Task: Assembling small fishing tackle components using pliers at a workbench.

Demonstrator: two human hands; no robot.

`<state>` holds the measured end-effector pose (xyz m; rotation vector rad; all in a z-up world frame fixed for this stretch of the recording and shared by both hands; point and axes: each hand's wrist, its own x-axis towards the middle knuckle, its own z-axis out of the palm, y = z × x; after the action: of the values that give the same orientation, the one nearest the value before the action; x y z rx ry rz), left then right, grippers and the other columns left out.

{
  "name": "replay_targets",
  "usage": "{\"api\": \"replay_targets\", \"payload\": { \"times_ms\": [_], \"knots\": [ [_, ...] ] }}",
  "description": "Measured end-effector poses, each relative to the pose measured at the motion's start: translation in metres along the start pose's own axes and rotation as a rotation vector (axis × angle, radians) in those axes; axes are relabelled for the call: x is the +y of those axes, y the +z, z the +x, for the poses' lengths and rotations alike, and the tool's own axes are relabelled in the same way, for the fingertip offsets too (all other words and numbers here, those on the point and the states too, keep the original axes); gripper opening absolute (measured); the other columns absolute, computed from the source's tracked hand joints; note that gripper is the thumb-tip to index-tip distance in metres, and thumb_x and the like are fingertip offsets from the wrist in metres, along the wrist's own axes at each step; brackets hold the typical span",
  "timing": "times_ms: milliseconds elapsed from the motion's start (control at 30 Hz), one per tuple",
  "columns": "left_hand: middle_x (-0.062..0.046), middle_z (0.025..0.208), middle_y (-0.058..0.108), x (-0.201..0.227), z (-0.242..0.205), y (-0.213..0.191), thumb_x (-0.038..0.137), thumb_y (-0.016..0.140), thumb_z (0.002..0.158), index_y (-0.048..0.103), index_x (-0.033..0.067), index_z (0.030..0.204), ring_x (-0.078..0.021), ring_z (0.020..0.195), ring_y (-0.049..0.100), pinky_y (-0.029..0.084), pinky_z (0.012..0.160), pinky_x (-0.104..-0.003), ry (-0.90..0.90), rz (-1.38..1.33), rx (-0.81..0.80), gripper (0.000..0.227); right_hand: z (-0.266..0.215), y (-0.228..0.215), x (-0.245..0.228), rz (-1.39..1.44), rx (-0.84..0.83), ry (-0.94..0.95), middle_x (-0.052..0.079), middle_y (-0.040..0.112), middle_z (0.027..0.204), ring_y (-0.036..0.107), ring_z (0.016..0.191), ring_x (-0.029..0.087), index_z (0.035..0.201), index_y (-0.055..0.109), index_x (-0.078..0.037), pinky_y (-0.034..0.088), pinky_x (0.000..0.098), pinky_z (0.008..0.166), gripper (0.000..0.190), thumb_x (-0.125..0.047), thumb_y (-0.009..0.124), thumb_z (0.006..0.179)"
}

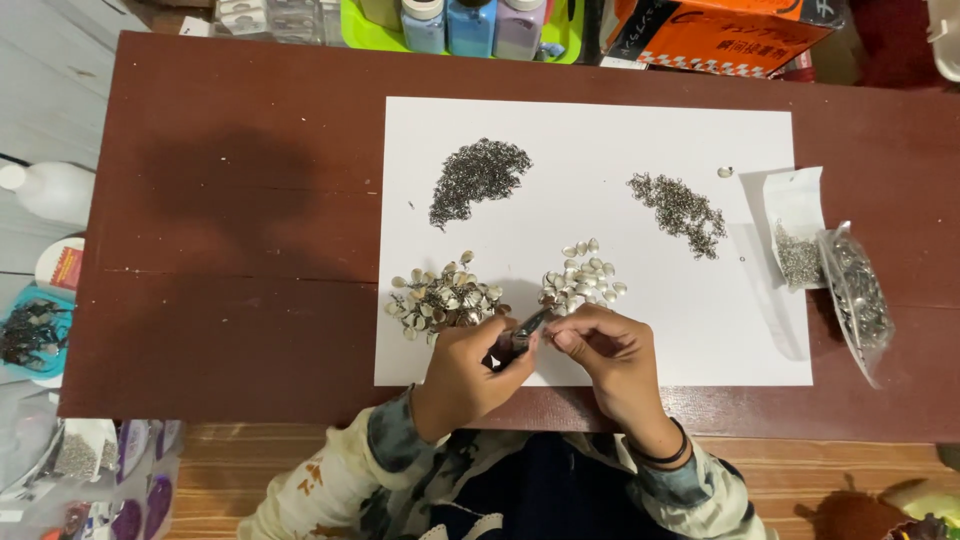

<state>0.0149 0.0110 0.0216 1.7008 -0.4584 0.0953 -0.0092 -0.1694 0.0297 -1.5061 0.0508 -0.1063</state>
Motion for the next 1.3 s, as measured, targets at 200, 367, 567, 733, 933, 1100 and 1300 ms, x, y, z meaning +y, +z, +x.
{"api": "replay_targets", "payload": {
  "times_ms": [200, 367, 567, 733, 933, 1100, 1300],
  "knots": [
    [-0.02, 0.052, 0.065, -0.006, -0.006, -0.012, -0.001, 0.077, 0.082, 0.072, -0.0044, 0.085, -0.0231, 0.039, 0.063, 0.047, 0.035, -0.03, -0.022, -0.049, 0.009, 0.007, 0.005, 0.017, 0.004, 0.027, -0.031, 0.036, 0.015, 0.067, 0.067, 0.063, 0.068, 0.018, 0.089, 0.078, 0.008, 0.054, 0.032, 0.068, 0.006, 0.008, 0.076, 0.083],
    [-0.016, 0.048, 0.061, -0.02, -0.008, -0.03, 0.001, 0.078, 0.08, 0.069, 0.0011, 0.072, -0.024, 0.038, 0.057, 0.044, 0.036, -0.031, -0.02, 0.034, 0.045, 0.012, 0.013, 0.039, -0.007, -0.038, -0.078, 0.039, 0.013, 0.069, 0.071, 0.064, 0.072, 0.017, 0.09, 0.079, 0.005, 0.054, 0.0306, 0.071, 0.006, 0.006, 0.077, 0.084],
    [-0.017, 0.044, 0.055, -0.024, 0.008, -0.058, 0.002, 0.078, 0.08, 0.063, -0.0001, 0.067, -0.0217, 0.036, 0.049, 0.039, 0.036, -0.032, -0.028, 0.108, -0.002, 0.019, 0.03, 0.05, 0.007, -0.194, -0.141, -0.071, 0.014, 0.07, 0.071, 0.066, 0.072, 0.019, 0.088, 0.081, 0.001, 0.056, 0.0326, 0.072, 0.006, 0.005, 0.079, 0.083],
    [-0.015, 0.042, 0.054, -0.044, 0.015, -0.067, 0.012, 0.077, 0.08, 0.061, 0.0013, 0.064, -0.0243, 0.038, 0.051, 0.038, 0.038, -0.033, -0.196, 0.28, -0.094, 0.025, 0.041, 0.064, 0.01, -0.393, -0.17, -0.132, 0.014, 0.074, 0.076, 0.071, 0.07, 0.026, 0.088, 0.082, -0.003, 0.056, 0.0376, 0.073, 0.009, 0.003, 0.077, 0.085],
    [-0.014, 0.043, 0.054, -0.036, 0.027, -0.074, 0.017, 0.074, 0.083, 0.062, 0.001, 0.066, -0.027, 0.041, 0.05, 0.039, 0.042, -0.035, -0.361, 0.355, -0.216, 0.026, 0.044, 0.066, 0.014, -0.5, -0.187, -0.158, 0.016, 0.075, 0.079, 0.073, 0.072, 0.033, 0.091, 0.081, -0.003, 0.056, 0.0418, 0.074, 0.01, 0.003, 0.075, 0.086],
    [-0.013, 0.042, 0.051, -0.053, 0.023, -0.075, 0.022, 0.073, 0.083, 0.062, 0.0016, 0.067, -0.0258, 0.039, 0.048, 0.037, 0.042, -0.036, -0.39, 0.393, -0.201, 0.028, 0.043, 0.058, 0.007, -0.522, -0.152, -0.158, 0.015, 0.074, 0.08, 0.072, 0.073, 0.031, 0.095, 0.081, -0.004, 0.055, 0.0404, 0.073, 0.011, 0.001, 0.075, 0.087],
    [-0.005, 0.037, 0.049, -0.026, 0.024, -0.081, 0.017, 0.076, 0.085, 0.061, 0.0087, 0.062, -0.0168, 0.034, 0.045, 0.037, 0.038, -0.026, -0.264, 0.355, -0.019, 0.029, 0.039, 0.034, -0.015, -0.582, -0.107, -0.184, 0.014, 0.074, 0.084, 0.071, 0.075, 0.03, 0.098, 0.08, -0.005, 0.055, 0.0389, 0.072, 0.013, -0.001, 0.077, 0.087]
  ]
}}
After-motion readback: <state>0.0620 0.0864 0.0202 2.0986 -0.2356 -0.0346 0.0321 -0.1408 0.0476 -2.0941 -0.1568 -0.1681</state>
